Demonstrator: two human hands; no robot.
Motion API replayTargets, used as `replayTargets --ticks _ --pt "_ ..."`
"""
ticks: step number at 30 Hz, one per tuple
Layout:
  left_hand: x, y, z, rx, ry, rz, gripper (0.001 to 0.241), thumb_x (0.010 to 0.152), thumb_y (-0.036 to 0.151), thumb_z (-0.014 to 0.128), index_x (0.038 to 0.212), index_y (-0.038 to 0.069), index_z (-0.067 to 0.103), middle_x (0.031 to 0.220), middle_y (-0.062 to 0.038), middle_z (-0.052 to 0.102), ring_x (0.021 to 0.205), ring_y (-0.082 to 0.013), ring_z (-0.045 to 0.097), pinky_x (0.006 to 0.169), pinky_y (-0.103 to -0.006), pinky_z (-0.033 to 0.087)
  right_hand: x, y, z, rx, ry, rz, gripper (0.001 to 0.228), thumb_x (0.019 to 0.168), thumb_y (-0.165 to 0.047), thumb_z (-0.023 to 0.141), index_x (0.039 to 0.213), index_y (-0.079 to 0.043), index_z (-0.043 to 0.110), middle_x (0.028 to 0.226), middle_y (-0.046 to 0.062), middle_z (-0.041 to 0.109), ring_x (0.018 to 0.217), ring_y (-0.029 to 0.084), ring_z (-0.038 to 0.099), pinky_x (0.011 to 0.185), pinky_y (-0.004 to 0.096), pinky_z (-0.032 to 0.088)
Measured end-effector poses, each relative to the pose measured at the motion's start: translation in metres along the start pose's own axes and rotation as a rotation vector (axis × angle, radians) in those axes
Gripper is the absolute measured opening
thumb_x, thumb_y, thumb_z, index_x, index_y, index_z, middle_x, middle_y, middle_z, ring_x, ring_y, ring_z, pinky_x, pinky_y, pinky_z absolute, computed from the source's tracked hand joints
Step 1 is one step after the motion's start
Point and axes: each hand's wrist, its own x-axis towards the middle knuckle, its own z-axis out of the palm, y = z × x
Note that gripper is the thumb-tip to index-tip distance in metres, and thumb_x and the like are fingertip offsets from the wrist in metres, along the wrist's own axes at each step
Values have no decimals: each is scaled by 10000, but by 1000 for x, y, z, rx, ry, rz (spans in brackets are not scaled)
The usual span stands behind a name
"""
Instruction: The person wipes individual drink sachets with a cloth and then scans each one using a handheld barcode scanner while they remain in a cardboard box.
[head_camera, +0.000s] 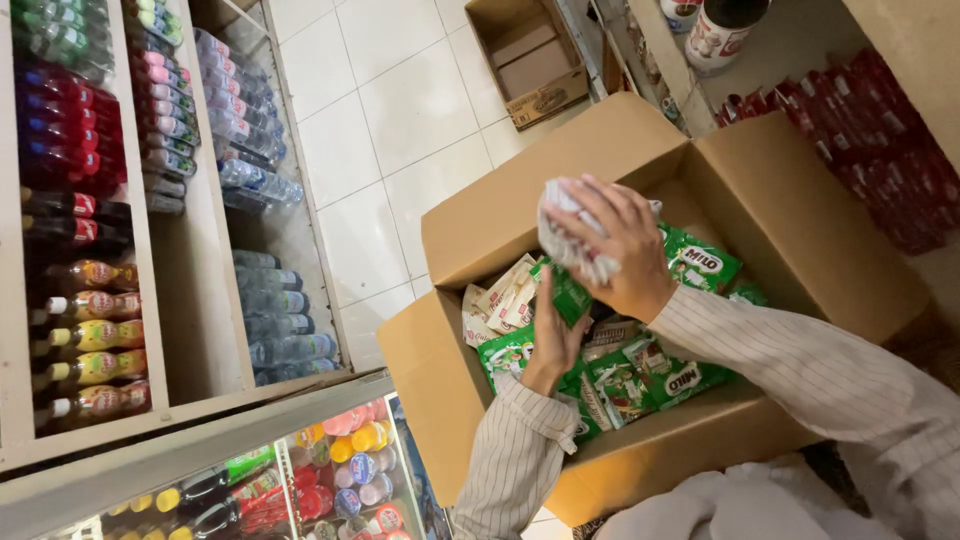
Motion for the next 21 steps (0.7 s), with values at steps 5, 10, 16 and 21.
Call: replayTargets --ticks 5,10,16,21 --pt "-6 52 63 -67 102 30 759 1030 634 317 1647 213 185 1689 -82 271 1543 -279 284 1242 -445 271 -13 7 17 242 -18 196 525 1059 -292 549 1545 -101 496 1616 122 461 1487 355 433 1243 510 314" --pt "0 53 68 -7 146 209 685 1053 566 281 1660 293 118 1729 -43 177 1578 -267 204 1273 -429 206 -20 -6 22 377 -81 226 581 1042 -248 570 1557 -16 434 1616 173 425 1481 402 407 1206 515 304" --pt "0 48 67 62 180 241 649 1079 517 254 1658 282 83 1736 -57 155 1591 -266 174 1286 -427 182 -24 -16 20 357 -90 137 574 994 -170 586 1545 -63 466 1608 161 452 1477 358 438 1189 488 334" --pt "-2 51 76 145 115 260 657 1099 499 252 1672 230 77 1743 -85 126 1586 -271 188 1283 -416 199 -23 -13 21 302 -16 138 578 993 -158 599 1550 -78 466 1580 151 481 1424 373 476 1183 475 353"
